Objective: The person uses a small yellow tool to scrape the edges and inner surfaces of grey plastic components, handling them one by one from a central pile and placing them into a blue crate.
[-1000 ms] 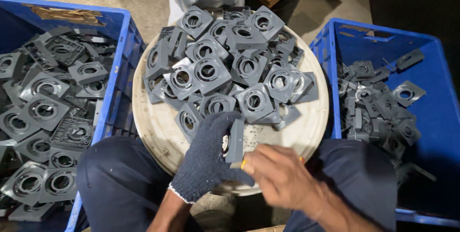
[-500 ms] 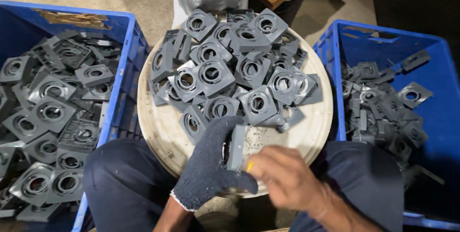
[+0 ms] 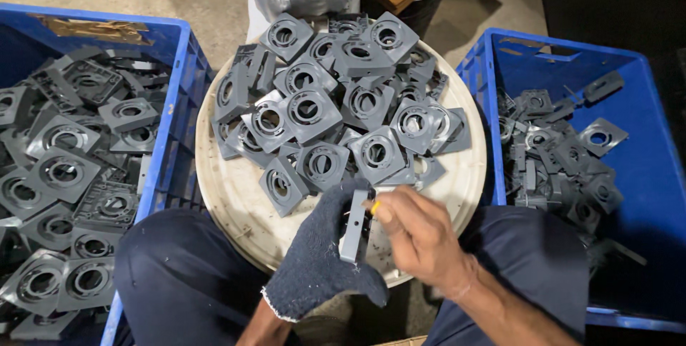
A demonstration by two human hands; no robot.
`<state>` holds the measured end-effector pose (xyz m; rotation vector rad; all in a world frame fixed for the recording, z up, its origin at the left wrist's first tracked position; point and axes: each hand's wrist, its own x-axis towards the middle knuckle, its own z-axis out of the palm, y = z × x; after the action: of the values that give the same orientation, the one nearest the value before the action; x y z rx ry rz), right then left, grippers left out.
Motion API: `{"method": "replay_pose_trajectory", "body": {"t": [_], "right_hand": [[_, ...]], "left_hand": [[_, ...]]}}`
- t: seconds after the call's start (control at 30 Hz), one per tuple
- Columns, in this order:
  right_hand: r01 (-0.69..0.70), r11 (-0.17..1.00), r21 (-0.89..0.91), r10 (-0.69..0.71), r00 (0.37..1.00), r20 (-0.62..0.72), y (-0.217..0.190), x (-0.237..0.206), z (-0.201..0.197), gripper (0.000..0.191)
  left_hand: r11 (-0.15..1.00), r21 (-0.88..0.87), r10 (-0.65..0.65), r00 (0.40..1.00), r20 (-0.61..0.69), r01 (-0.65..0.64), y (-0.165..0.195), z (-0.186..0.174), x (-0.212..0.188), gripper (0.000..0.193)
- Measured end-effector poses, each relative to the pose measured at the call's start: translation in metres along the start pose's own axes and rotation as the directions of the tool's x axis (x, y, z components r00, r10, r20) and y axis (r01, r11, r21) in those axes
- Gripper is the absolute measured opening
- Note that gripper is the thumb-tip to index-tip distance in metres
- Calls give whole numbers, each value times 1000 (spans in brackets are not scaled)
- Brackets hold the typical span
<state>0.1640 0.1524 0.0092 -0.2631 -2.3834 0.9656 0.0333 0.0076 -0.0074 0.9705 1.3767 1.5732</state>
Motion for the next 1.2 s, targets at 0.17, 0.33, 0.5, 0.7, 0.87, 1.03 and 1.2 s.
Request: {"method": "replay_pose_trajectory", "body": {"t": [0.17, 0.33, 0.5, 0.7, 0.87, 1.03, 1.2], "right_hand": [[241, 970, 13, -241, 963, 123, -11, -16, 1, 13], [157, 974, 166, -186, 966, 181, -16, -13, -13, 19], [313, 948, -57, -300, 939, 170, -15, -7, -4, 55], [15, 997, 79, -21, 997, 72, -5, -18, 6, 24], [-751, 610, 251, 662, 658, 360, 12, -11, -8, 31], [-512, 836, 194, 452, 845, 285, 13, 1, -18, 47], [-156, 978, -137, 182, 961, 206, 10, 5, -22, 49]], "left_hand": [[996, 47, -75, 995, -67, 79, 8, -6, -2, 126], [972, 141, 202, 973, -109, -186, -1, -9, -1, 118], [965, -227, -191, 942, -275, 130, -19, -2, 6, 70], [992, 125, 13, 934, -357, 34, -16, -1, 5, 83], [557, 738, 519, 853, 49, -381, -6, 9, 8, 107], [981, 109, -148, 984, -96, 158, -6, 11, 14, 109], [945, -194, -278, 959, -56, 262, -9, -5, 11, 115]]}}
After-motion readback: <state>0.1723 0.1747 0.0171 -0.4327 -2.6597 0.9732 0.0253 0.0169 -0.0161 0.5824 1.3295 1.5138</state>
